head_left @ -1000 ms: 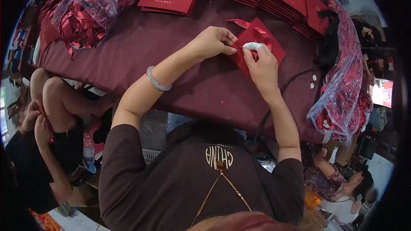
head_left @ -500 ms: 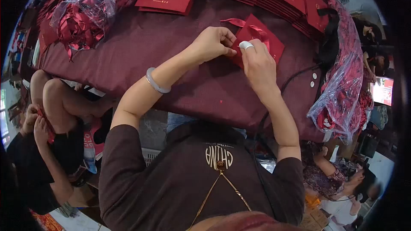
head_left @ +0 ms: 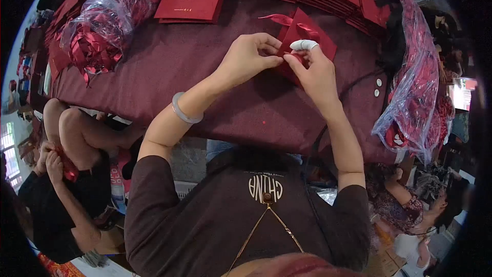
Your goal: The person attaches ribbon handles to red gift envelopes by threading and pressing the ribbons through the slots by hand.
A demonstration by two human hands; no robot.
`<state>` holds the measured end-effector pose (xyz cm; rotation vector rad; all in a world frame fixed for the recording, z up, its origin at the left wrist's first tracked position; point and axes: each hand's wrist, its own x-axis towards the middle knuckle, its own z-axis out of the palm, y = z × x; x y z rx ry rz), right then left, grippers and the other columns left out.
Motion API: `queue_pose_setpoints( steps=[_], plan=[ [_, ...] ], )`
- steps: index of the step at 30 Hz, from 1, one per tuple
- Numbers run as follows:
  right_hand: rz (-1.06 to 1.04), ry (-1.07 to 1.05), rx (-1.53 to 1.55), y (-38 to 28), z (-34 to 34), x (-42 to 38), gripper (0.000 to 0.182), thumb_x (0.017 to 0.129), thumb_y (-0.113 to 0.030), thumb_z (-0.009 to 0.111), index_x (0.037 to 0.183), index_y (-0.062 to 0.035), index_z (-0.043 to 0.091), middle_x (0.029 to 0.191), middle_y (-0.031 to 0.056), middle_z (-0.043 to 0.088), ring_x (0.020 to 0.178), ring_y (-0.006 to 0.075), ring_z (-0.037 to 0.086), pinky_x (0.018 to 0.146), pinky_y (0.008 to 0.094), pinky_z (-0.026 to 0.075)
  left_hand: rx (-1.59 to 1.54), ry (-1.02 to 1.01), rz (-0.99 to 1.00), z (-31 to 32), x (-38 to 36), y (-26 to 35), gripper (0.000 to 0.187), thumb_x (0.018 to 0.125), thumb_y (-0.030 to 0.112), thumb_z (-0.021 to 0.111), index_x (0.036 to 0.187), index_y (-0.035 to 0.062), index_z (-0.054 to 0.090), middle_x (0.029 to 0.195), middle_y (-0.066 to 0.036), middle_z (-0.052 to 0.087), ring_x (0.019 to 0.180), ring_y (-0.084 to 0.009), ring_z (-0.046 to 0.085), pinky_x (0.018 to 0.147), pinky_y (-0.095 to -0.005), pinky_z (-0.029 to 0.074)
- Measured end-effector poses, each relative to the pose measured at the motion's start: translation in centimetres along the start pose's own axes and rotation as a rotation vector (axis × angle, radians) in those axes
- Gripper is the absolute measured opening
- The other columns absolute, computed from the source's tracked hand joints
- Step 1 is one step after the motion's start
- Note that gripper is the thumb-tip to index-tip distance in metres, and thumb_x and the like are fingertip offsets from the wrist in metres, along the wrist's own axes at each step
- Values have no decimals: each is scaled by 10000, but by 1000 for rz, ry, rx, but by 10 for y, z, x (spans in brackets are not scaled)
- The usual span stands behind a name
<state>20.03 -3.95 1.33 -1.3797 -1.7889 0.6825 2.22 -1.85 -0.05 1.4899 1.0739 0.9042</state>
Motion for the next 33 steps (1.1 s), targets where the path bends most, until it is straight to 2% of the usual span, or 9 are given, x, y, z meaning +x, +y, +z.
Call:
queue_pose_setpoints(
  steps=[2,7,9,15,21,24,27,29,33],
  plan=[
    [-67,-30,-84,-3,-7,1,153,823,-148,646,893,-14,624,863,137,648,822,303,636,723,357,491,36,-18,-41,-2,0,7,294,745,65,703,1011,-37,634,871,-89,671,807,-122,623,737,-250,502],
    [-134,-5,-87,6,2,-2,128,830,-132,630,888,-18,630,887,133,634,812,302,625,709,369,483,21,-57,-130,1,-3,3,298,765,29,689,1042,-50,614,921,-78,658,855,-100,608,776,-227,494],
    [-162,-11,-108,7,7,-3,127,839,-136,621,899,-24,630,898,135,617,806,310,613,688,382,478,46,10,-26,3,-4,-2,291,732,94,714,983,-38,653,830,-101,686,762,-127,643,709,-255,509],
    [-441,280,-559,-9,-7,-4,304,727,-201,727,973,-50,630,963,58,568,856,215,571,777,374,413,-219,60,-83,1,-1,-1,294,788,82,681,1037,-62,625,887,-97,684,784,-113,633,715,-233,505],
    [-387,83,-534,-5,6,-20,406,681,-239,760,978,-42,566,989,96,540,867,266,547,720,365,432,-545,-11,-266,2,0,1,306,873,35,581,1158,-76,562,1047,-103,643,936,-129,602,836,-237,474],
    [-354,157,-644,2,10,-23,469,683,-195,758,1047,-23,517,955,116,558,866,276,564,735,365,451,-396,-49,-213,7,-10,13,293,887,32,562,1160,-75,568,1049,-100,645,960,-136,597,864,-249,469],
    [-346,153,-628,-5,11,-27,342,687,-95,727,956,-27,528,935,124,563,825,282,584,724,361,481,-196,-34,-111,6,-8,6,256,868,49,586,1112,-16,626,977,-95,667,927,-152,609,832,-269,477],
    [-411,172,-610,3,13,-24,263,699,-92,686,900,-29,528,898,105,555,784,256,577,681,349,481,333,61,216,3,-2,3,244,822,58,627,1062,52,671,889,-91,665,855,-186,618,765,-293,478],
    [-510,137,-488,4,12,-26,171,721,-55,651,826,-21,520,866,94,544,715,245,582,600,337,498,373,126,207,6,1,-2,187,787,104,670,969,76,703,853,-78,653,817,-203,603,713,-315,470]
  ],
)
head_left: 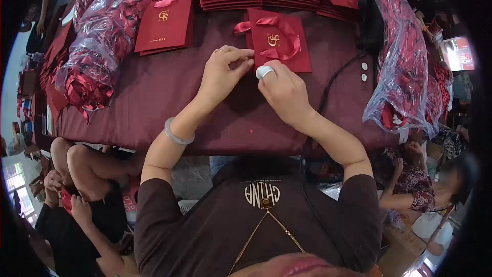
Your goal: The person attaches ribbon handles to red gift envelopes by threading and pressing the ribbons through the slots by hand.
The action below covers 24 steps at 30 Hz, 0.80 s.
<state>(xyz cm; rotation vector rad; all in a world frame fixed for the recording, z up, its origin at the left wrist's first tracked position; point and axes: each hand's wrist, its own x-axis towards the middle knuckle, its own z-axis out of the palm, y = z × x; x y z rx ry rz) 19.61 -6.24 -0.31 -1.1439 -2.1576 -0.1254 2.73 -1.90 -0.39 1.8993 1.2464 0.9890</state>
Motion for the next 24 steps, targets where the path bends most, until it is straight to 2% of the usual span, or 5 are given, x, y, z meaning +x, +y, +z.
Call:
queue_pose_setpoints(
  steps=[2,5,11,16,24],
  plan=[
    [51,-138,111,-6,-1,-5,212,711,-49,683,846,-9,524,893,95,550,731,257,597,597,342,506,-19,-34,-1,1,1,-5,176,782,112,678,953,76,705,851,-81,650,811,-204,601,706,-313,470],
    [24,-35,164,-3,9,-6,223,708,-66,690,845,-10,523,861,90,542,719,252,598,583,343,505,-47,-39,-21,7,1,-17,163,764,117,698,920,70,701,842,-92,644,782,-207,600,689,-303,474],
    [237,-95,-62,9,8,3,386,793,-368,668,874,-25,512,808,106,587,693,255,637,504,357,516,-30,14,6,12,1,-16,189,742,94,706,923,45,680,804,-89,628,756,-211,597,709,-319,480],
    [369,-265,-127,7,8,2,262,801,-238,645,861,-30,497,714,100,588,637,246,641,486,364,517,23,-51,40,10,1,-11,222,760,131,697,977,83,696,790,-84,632,774,-236,590,729,-342,476],
    [63,-114,-97,-3,4,-7,168,747,-70,622,822,-30,477,688,89,542,612,217,606,506,315,515,54,-112,156,10,-5,-1,189,763,101,673,942,44,681,829,-119,623,799,-280,586,711,-380,466]
  ],
)
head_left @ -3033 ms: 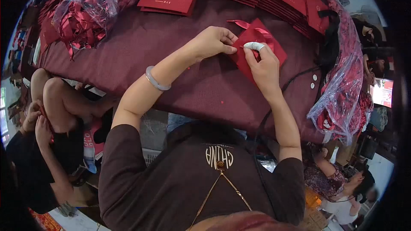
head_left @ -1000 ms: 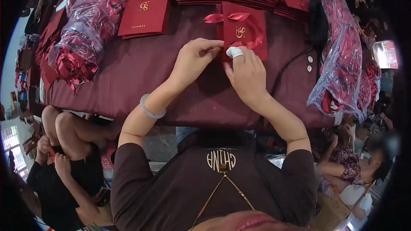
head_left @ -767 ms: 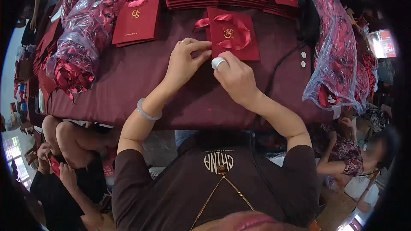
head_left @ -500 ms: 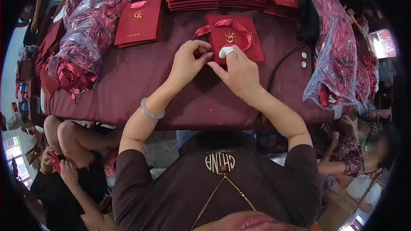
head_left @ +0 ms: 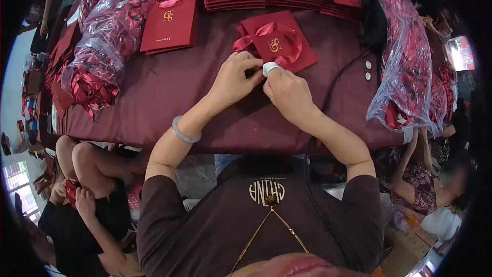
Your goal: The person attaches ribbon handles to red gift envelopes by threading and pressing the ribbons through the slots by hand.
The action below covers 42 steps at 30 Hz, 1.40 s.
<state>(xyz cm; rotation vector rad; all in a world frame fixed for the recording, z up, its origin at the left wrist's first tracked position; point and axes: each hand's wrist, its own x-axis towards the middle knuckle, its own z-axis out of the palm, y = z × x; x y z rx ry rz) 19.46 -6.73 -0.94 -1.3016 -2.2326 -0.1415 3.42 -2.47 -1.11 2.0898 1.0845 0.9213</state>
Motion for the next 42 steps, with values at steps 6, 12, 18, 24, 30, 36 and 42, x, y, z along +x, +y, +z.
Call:
queue_pose_setpoints(
  steps=[6,12,18,24,30,36,42],
  plan=[
    [-16,5,82,-3,-2,0,197,731,-53,641,786,-26,453,682,104,528,616,239,590,509,341,495,167,-23,34,-1,0,1,114,708,82,672,808,30,662,769,-115,596,760,-296,579,688,-389,459],
    [-7,30,12,1,-9,3,157,764,-93,592,881,-37,503,714,68,568,588,173,610,470,285,504,206,141,111,-1,-4,16,126,688,11,688,809,5,654,720,-89,577,644,-236,566,574,-318,455],
    [41,87,-72,0,-5,10,143,754,-111,606,813,-56,488,638,48,567,535,171,607,430,298,492,61,119,6,-4,-1,13,90,702,26,706,782,7,670,717,-92,599,640,-214,588,556,-302,462],
    [171,99,-86,8,-4,14,142,788,-149,595,793,-65,480,600,76,585,508,221,622,412,346,491,128,190,61,-2,-2,11,57,713,90,689,758,55,689,708,-61,601,629,-216,589,562,-325,472],
    [267,111,-130,35,-17,24,184,809,-173,602,896,-41,507,643,99,615,541,257,627,440,382,489,133,162,-12,-19,4,9,102,711,140,711,785,73,695,699,-48,588,638,-201,584,574,-322,473],
    [158,140,-78,32,-9,17,167,786,-156,637,830,-51,514,661,80,607,557,218,629,459,337,500,207,122,-248,-47,12,7,349,771,310,732,844,-15,631,780,-128,576,774,-259,569,693,-350,456],
    [130,110,-42,29,-5,15,162,775,-136,640,807,-50,507,696,78,615,555,215,629,453,334,501,-61,286,-139,-15,10,-18,412,884,303,615,1123,-29,564,1030,-189,638,893,-316,607,814,-347,467]
  ],
)
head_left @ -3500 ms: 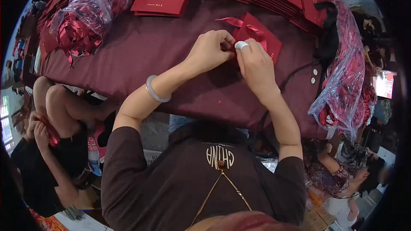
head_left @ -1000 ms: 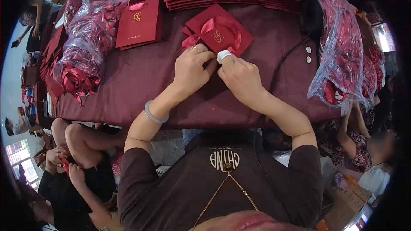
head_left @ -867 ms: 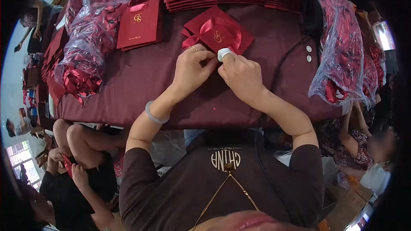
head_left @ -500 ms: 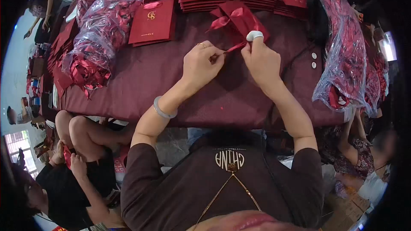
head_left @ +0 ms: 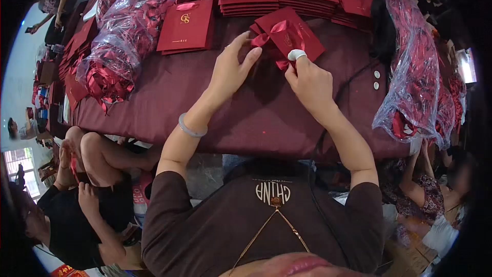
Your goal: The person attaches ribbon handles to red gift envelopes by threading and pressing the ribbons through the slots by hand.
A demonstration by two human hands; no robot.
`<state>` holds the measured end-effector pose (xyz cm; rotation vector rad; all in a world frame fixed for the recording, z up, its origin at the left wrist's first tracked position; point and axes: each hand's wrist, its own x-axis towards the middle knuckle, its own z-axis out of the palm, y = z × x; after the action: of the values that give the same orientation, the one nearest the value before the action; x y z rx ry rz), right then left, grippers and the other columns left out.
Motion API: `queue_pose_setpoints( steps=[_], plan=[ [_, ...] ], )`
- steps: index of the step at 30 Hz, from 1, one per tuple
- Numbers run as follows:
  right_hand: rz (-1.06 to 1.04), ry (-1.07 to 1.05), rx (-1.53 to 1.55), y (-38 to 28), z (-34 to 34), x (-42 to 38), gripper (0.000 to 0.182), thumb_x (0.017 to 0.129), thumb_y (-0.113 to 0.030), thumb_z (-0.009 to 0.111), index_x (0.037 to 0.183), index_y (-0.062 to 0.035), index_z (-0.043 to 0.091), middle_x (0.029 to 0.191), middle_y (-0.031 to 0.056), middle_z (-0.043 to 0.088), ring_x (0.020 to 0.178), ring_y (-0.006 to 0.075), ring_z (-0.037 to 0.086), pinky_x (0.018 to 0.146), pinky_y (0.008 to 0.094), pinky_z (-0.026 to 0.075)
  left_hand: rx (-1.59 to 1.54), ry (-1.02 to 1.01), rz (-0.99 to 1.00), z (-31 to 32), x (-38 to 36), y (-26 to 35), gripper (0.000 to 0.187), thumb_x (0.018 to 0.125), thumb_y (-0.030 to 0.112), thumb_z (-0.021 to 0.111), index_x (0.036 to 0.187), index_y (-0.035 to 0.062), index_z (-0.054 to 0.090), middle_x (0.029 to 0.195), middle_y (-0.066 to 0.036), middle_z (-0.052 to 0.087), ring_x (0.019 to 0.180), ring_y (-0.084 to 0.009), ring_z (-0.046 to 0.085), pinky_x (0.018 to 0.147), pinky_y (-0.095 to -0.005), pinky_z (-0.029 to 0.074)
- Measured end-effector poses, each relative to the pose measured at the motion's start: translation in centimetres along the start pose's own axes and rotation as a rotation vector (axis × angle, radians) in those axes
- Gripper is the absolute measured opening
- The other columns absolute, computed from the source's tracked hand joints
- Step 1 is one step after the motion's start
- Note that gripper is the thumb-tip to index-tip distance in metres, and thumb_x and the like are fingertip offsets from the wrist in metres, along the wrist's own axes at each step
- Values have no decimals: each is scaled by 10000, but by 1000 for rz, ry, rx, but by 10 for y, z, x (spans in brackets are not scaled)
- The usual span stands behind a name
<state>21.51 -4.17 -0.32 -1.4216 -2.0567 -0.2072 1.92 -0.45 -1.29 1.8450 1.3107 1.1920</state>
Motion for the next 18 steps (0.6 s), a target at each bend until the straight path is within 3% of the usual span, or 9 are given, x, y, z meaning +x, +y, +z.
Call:
queue_pose_setpoints(
  steps=[3,4,6,7,9,10,13,15,18],
  plan=[
    [8,-11,16,0,0,0,158,775,-132,636,809,-49,506,688,83,610,555,223,628,451,335,500,151,-151,-92,-7,-1,13,354,901,288,600,1014,-47,612,866,-129,666,766,-230,623,734,-307,483],
    [7,-10,15,1,0,-1,158,775,-132,636,809,-49,506,688,83,610,555,223,628,451,335,500,-137,-208,-258,-12,-1,22,284,912,250,596,945,-29,641,790,-11,646,759,-100,592,697,-236,451],
    [29,-8,-30,4,1,-1,149,774,-125,630,828,-43,517,681,87,605,552,232,625,454,341,502,-418,-392,-389,-29,10,26,245,897,243,621,913,2,659,750,-1,617,688,-36,533,607,-210,434],
    [29,-7,-30,4,0,-1,149,774,-125,630,828,-43,517,681,87,605,552,232,625,454,341,502,-511,-517,-396,-41,13,20,217,889,231,630,911,18,667,759,7,623,687,-48,540,616,-204,428],
    [30,-3,7,3,-2,0,151,774,-117,626,861,-35,533,676,90,601,547,238,621,454,350,499,-286,-775,-377,-65,24,7,232,888,232,630,935,8,668,769,1,625,706,-56,547,663,-206,443],
    [29,-3,11,2,-1,0,151,774,-117,626,861,-35,533,676,90,601,547,238,621,454,350,499,-351,-790,-378,-68,24,6,223,878,225,644,950,16,674,792,6,621,730,-50,542,678,-209,438],
    [14,-37,48,-4,-1,-1,163,767,-116,632,881,-34,549,674,90,597,556,232,622,466,348,499,-387,-543,-345,-50,16,11,330,853,209,680,1075,-31,626,921,3,629,847,-60,552,757,-209,443],
    [-51,31,99,-8,-3,1,153,760,-120,641,860,-41,557,672,85,595,568,223,622,481,339,499,-472,-598,-473,-38,13,11,420,862,199,669,1186,-39,549,1056,2,602,943,-78,537,862,-241,425],
    [-80,32,65,-11,-3,0,163,748,-121,651,867,-39,577,663,75,590,577,212,622,492,325,498,-454,-611,-337,-21,2,16,428,874,337,656,1103,-21,600,956,-11,603,891,-94,498,831,-272,418]
  ],
)
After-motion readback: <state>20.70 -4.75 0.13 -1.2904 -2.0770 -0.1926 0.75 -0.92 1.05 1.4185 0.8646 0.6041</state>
